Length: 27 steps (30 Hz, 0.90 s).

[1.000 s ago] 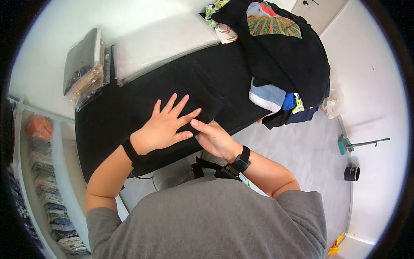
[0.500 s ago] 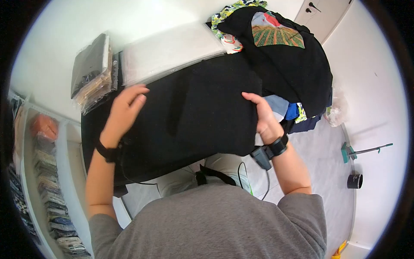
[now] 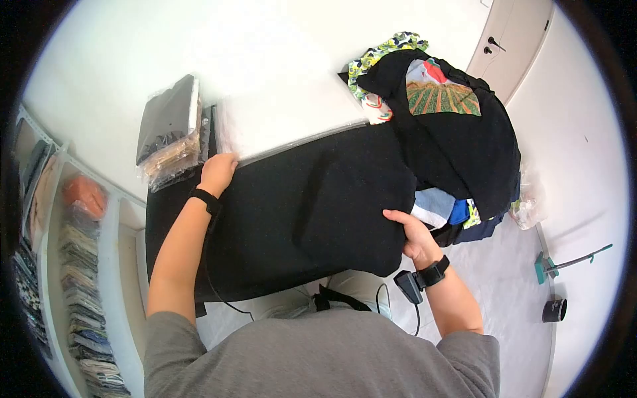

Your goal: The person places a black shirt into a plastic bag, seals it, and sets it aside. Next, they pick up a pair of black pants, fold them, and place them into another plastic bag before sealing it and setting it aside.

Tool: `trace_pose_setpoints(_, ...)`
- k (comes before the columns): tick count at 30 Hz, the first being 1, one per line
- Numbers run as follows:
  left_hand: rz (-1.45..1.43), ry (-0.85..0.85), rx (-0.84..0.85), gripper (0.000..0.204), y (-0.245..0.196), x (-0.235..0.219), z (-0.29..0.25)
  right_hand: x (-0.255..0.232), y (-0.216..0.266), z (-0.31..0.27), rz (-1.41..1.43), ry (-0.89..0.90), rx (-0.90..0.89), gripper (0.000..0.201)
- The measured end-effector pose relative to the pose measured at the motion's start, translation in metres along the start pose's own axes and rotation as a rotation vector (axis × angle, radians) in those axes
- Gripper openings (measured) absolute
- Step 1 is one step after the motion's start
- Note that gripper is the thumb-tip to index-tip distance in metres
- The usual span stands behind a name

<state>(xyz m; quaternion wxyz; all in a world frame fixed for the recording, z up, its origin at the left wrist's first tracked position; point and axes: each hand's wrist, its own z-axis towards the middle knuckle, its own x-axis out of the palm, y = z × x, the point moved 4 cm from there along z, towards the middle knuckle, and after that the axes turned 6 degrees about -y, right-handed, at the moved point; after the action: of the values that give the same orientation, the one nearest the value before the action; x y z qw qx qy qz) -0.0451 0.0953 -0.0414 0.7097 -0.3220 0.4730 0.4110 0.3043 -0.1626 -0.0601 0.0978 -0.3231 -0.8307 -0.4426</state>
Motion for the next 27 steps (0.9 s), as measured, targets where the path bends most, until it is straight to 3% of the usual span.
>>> trace_pose_setpoints(4,-0.008,0.074,-0.040,0.018,-0.005,-0.011,0.002,-0.005,-0.003,0.001,-0.004,-0.050,-0.021,0.048)
trace_pose_setpoints(8,0.017,0.025,-0.049,0.018,-0.008,-0.012,0.005,-0.003,-0.003,-0.001,-0.007,-0.047,-0.027,0.048)
trace_pose_setpoints(10,-0.141,-0.294,0.022,0.016,-0.012,-0.021,0.002,-0.003,-0.002,-0.002,-0.021,-0.047,-0.031,0.049)
trace_pose_setpoints(14,-0.134,-0.296,0.056,0.019,-0.008,-0.005,0.002,-0.005,-0.002,-0.002,-0.030,-0.054,-0.025,0.052)
trace_pose_setpoints(16,-0.047,0.080,-0.006,0.023,-0.014,-0.005,0.003,-0.003,-0.002,-0.003,-0.027,-0.037,-0.033,0.054)
trace_pose_setpoints(20,-0.059,0.058,-0.049,0.023,-0.017,-0.013,0.004,-0.011,-0.005,0.003,-0.013,-0.022,-0.037,0.052)
trace_pose_setpoints(23,-0.044,-0.142,-0.012,0.017,-0.022,-0.026,0.003,-0.012,-0.005,0.003,-0.007,-0.020,-0.018,0.051)
trace_pose_setpoints(27,0.025,-0.250,0.080,0.012,-0.053,-0.038,-0.001,-0.016,-0.008,0.003,0.014,-0.001,-0.022,0.048)
